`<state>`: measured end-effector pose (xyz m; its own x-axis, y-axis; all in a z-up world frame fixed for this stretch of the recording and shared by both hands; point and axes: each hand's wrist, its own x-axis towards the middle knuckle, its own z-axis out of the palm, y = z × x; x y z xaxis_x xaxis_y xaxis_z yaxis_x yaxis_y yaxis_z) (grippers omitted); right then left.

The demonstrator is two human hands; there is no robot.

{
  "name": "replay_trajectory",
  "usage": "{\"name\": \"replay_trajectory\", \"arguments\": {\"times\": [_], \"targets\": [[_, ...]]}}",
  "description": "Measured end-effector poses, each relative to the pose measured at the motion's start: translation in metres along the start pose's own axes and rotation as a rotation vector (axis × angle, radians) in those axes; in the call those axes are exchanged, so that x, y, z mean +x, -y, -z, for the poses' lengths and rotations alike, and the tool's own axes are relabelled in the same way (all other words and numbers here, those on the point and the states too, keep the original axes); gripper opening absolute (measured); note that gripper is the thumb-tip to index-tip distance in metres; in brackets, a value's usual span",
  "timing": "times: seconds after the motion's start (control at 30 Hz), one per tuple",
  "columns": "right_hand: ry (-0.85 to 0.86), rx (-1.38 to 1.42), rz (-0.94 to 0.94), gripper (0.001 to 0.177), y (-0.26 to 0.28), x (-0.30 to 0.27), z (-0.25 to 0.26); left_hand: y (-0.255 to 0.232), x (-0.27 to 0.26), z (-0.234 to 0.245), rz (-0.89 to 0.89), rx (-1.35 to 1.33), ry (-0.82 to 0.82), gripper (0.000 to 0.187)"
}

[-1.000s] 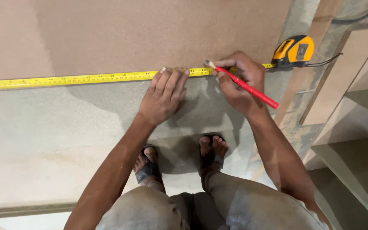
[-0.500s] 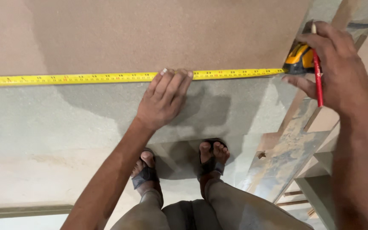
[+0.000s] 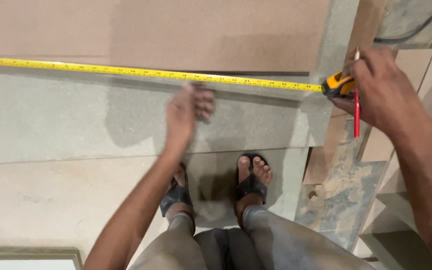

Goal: The person measures and marks a large wooden board with a tape measure and pencil, then uses a green circular saw to cut the board along the marked line. The person handles the cut pieces and places them on the floor.

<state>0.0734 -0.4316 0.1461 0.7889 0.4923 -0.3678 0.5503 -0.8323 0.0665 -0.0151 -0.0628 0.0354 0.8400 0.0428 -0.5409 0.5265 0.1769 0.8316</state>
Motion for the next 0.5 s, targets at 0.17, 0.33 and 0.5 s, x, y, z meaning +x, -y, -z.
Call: {"name": "replay_trajectory", "arguments": {"times": [0.17, 0.33, 0.5], "targets": [[0.048, 0.455, -0.134, 0.053, 0.052, -0.04, -0.035, -0.026, 0.017, 0.029, -0.057, -0.249, -0.156, 0.039], [-0.167, 0.868, -0.119, 0.047, 0.163, -0.042, -0.062, -0.01, 0.008, -0.004, -0.065, -0.021, 0.016, 0.042], [-0.346, 1.159, -0.204, 0.053, 0.243, -0.011, -0.073, 0.011, 0.005, -0.03, 0.02, 0.033, 0.036, 0.038]]}}
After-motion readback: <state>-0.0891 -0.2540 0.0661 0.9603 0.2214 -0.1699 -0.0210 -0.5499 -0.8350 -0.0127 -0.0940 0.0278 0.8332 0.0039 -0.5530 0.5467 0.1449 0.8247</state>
